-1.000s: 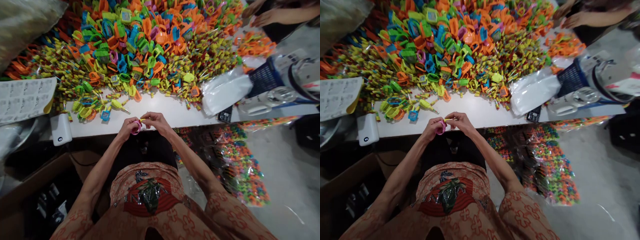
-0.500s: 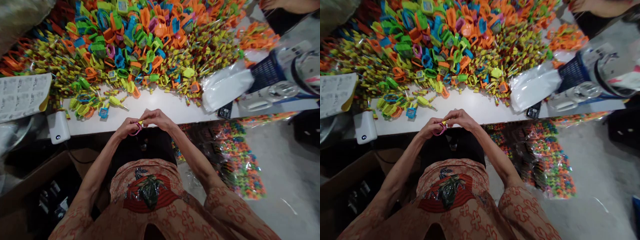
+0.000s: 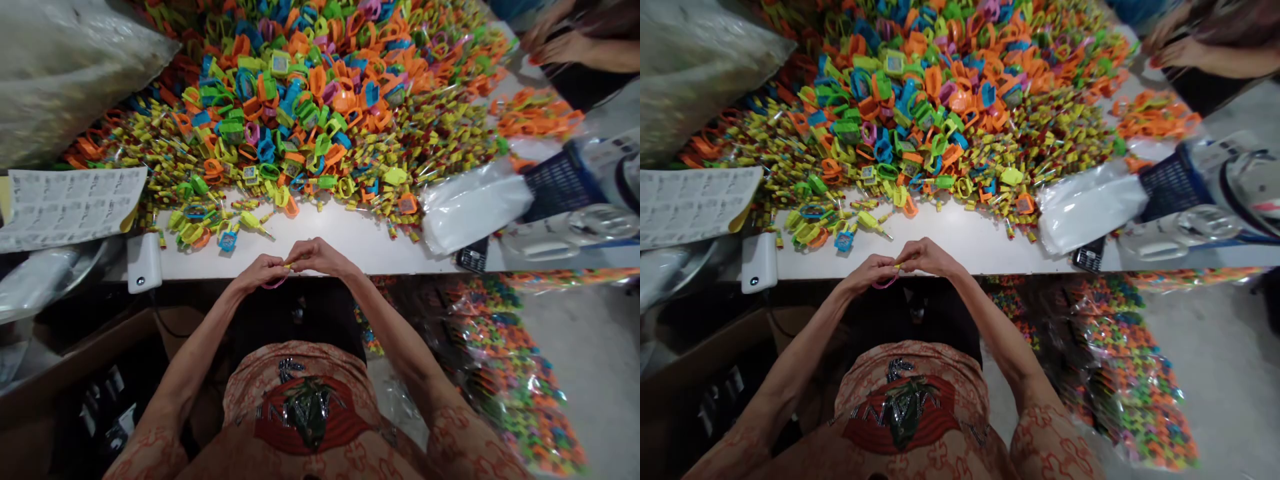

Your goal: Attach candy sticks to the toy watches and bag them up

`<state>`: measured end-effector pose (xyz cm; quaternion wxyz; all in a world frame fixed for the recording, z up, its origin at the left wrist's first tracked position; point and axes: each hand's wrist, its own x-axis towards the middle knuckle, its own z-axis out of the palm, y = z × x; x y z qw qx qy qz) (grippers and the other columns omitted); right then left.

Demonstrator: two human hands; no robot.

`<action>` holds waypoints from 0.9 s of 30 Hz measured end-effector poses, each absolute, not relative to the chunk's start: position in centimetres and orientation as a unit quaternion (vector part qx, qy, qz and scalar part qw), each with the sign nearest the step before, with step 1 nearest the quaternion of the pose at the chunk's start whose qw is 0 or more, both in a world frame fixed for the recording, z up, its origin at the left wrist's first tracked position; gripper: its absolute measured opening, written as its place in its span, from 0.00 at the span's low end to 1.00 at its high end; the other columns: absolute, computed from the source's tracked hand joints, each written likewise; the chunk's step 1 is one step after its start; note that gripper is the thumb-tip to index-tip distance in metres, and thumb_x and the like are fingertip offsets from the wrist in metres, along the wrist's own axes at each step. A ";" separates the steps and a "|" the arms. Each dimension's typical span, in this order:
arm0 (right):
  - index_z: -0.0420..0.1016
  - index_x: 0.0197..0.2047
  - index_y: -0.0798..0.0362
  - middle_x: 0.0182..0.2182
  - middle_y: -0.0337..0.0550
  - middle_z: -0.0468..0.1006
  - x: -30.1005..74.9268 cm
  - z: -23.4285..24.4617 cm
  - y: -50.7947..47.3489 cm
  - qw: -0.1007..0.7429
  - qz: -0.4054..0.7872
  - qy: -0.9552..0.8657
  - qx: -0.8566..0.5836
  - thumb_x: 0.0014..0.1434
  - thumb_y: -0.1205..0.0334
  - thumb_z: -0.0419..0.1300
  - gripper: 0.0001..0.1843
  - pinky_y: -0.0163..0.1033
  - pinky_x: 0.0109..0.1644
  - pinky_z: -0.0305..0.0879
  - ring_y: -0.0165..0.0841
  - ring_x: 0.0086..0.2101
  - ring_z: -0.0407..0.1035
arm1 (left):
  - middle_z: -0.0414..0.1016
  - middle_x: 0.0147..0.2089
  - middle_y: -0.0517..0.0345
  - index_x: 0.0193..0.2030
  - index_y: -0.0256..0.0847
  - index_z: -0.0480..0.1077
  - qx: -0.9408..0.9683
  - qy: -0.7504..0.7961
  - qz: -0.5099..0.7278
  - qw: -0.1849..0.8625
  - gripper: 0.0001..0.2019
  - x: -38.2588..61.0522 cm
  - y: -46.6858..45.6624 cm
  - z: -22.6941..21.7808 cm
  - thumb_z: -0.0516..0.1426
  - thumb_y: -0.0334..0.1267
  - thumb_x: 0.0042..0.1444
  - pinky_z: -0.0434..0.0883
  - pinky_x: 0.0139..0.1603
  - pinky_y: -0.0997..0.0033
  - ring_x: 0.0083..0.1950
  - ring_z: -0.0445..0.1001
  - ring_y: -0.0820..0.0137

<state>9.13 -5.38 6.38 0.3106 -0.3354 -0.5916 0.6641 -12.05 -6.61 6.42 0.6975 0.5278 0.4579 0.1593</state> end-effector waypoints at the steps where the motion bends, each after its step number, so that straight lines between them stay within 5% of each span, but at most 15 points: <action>1: 0.88 0.33 0.52 0.30 0.41 0.79 8.3 6.0 -4.9 0.308 0.667 -0.591 -0.334 0.48 0.55 0.74 0.10 0.37 0.34 0.71 0.29 0.28 0.72 | 0.54 0.19 0.66 0.22 0.38 0.68 0.546 0.470 0.164 0.674 0.21 -12.7 -6.4 6.5 0.65 0.56 0.44 0.45 0.25 0.73 0.22 0.49 0.79; 7: 0.86 0.42 0.56 0.33 0.44 0.81 3.6 4.5 0.4 0.295 0.629 -0.607 -0.386 0.52 0.58 0.71 0.15 0.38 0.35 0.71 0.31 0.29 0.74 | 0.59 0.21 0.61 0.20 0.41 0.66 0.689 0.552 0.167 0.440 0.18 -18.4 -3.9 8.0 0.57 0.51 0.52 0.53 0.29 0.71 0.25 0.58 0.72; 10: 0.82 0.53 0.57 0.48 0.52 0.82 2.2 4.5 3.4 0.271 0.448 -0.670 -0.526 0.60 0.67 0.63 0.18 0.41 0.42 0.72 0.37 0.38 0.77 | 0.71 0.30 0.52 0.24 0.41 0.70 0.724 0.647 0.171 0.167 0.13 -21.1 -1.4 8.6 0.59 0.47 0.53 0.62 0.38 0.66 0.36 0.70 0.62; 13: 0.80 0.56 0.56 0.58 0.54 0.77 1.3 4.8 4.7 0.138 0.270 -0.768 -0.565 0.62 0.75 0.55 0.22 0.45 0.50 0.70 0.44 0.51 0.75 | 0.77 0.47 0.43 0.40 0.40 0.78 0.710 0.683 0.170 -0.004 0.11 -21.0 1.8 8.5 0.59 0.44 0.57 0.67 0.53 0.57 0.53 0.73 0.51; 15: 0.80 0.54 0.56 0.57 0.54 0.77 0.9 4.9 4.6 0.047 0.212 -0.801 -0.558 0.65 0.75 0.51 0.21 0.45 0.50 0.69 0.45 0.52 0.75 | 0.77 0.53 0.43 0.48 0.40 0.78 0.728 0.667 0.158 0.001 0.14 -18.7 3.9 8.0 0.55 0.42 0.61 0.66 0.57 0.55 0.57 0.72 0.51; 18: 0.77 0.56 0.56 0.56 0.55 0.77 1.5 4.4 3.3 -0.005 0.163 -0.796 -0.583 0.68 0.73 0.47 0.22 0.42 0.48 0.67 0.43 0.52 0.74 | 0.79 0.52 0.46 0.48 0.41 0.79 0.765 0.625 0.127 0.089 0.14 -13.5 6.6 6.8 0.53 0.40 0.64 0.68 0.58 0.58 0.56 0.74 0.55; 22: 0.74 0.58 0.55 0.56 0.56 0.77 4.6 3.6 1.6 0.000 0.143 -0.752 -0.643 0.68 0.68 0.49 0.19 0.40 0.46 0.65 0.42 0.51 0.73 | 0.78 0.53 0.42 0.48 0.39 0.79 0.762 0.626 0.102 0.129 0.14 -8.0 8.6 4.9 0.58 0.43 0.61 0.69 0.57 0.58 0.58 0.74 0.54; 27: 0.77 0.48 0.53 0.51 0.52 0.79 8.6 2.8 0.9 0.042 0.149 -0.714 -0.683 0.68 0.66 0.51 0.14 0.38 0.44 0.62 0.40 0.50 0.72 | 0.77 0.51 0.44 0.41 0.41 0.78 0.721 0.664 0.111 0.161 0.08 -7.0 8.8 3.7 0.58 0.37 0.59 0.71 0.52 0.60 0.55 0.75 0.54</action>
